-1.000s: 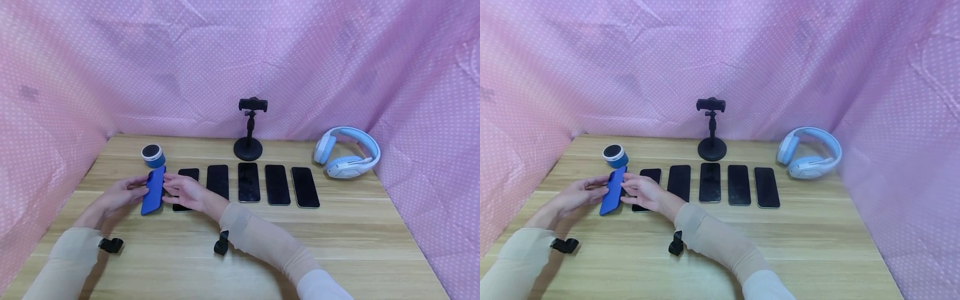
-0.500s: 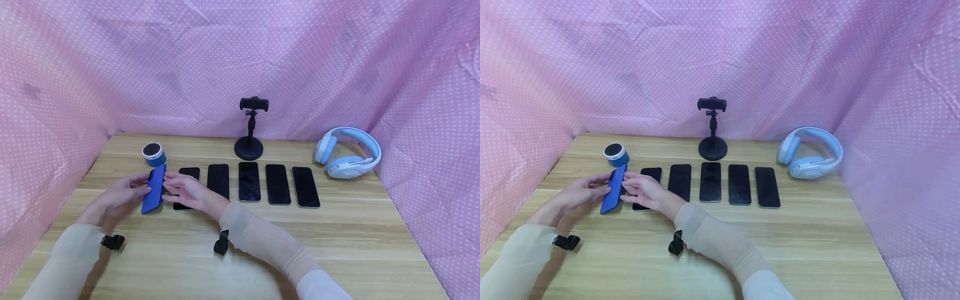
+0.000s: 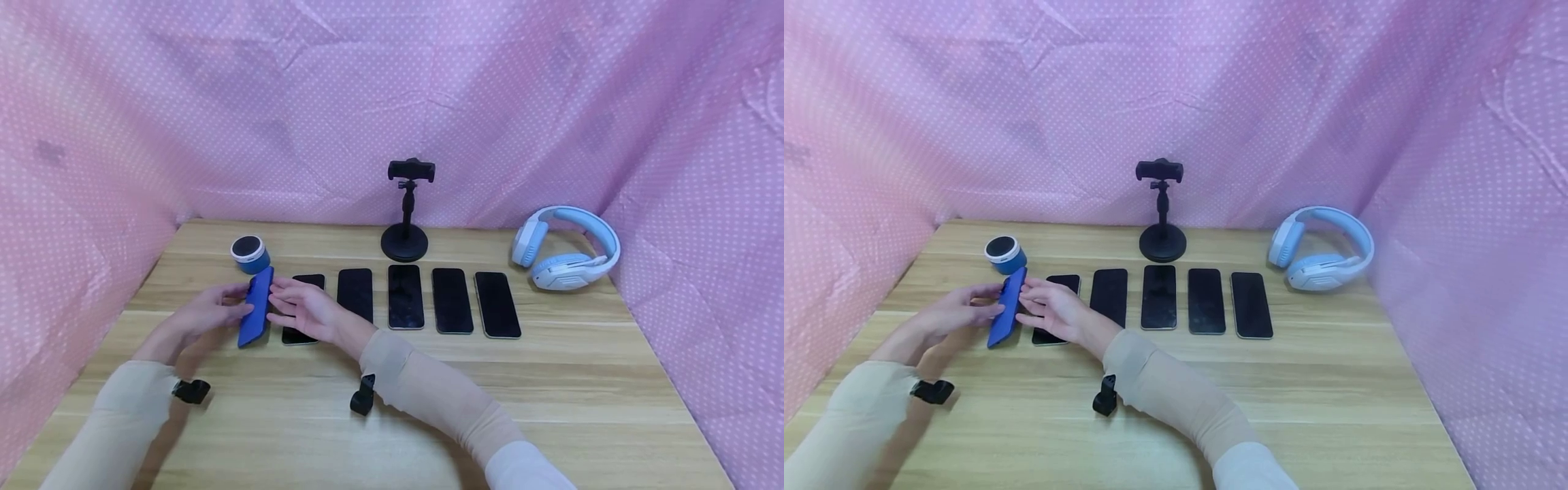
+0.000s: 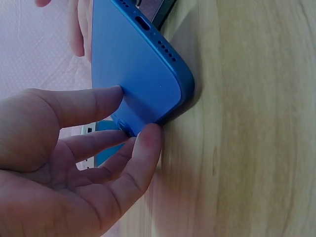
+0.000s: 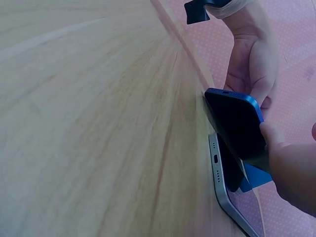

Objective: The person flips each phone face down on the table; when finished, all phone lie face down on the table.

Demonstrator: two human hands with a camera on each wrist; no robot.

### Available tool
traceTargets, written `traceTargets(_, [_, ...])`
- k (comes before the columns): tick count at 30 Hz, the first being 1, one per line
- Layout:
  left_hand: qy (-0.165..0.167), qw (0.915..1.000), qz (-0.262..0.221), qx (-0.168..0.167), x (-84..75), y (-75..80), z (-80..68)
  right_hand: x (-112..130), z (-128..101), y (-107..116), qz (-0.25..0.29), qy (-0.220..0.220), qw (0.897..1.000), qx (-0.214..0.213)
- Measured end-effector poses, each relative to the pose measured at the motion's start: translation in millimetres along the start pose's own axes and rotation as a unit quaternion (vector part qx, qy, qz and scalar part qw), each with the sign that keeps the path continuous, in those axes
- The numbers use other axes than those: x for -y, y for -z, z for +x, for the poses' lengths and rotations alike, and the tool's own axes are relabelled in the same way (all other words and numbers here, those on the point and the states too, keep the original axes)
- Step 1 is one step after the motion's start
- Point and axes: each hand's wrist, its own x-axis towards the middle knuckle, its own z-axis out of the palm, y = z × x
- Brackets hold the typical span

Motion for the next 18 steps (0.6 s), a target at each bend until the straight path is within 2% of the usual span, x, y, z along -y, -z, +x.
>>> traceTargets(9, [-0.018, 0.9996, -0.021, 0.008, -2.2, -3.6, 1.8, 3.5, -1.0, 3.2, 0.001, -0.001, 1.0, -0.004])
traceTargets(18, [-0.032, 0.9991, -0.02, 0.018, -3.9, -4.3, -0.9, 3.2, -0.8, 4.5, 0.014, 0.007, 1.0, 0.006])
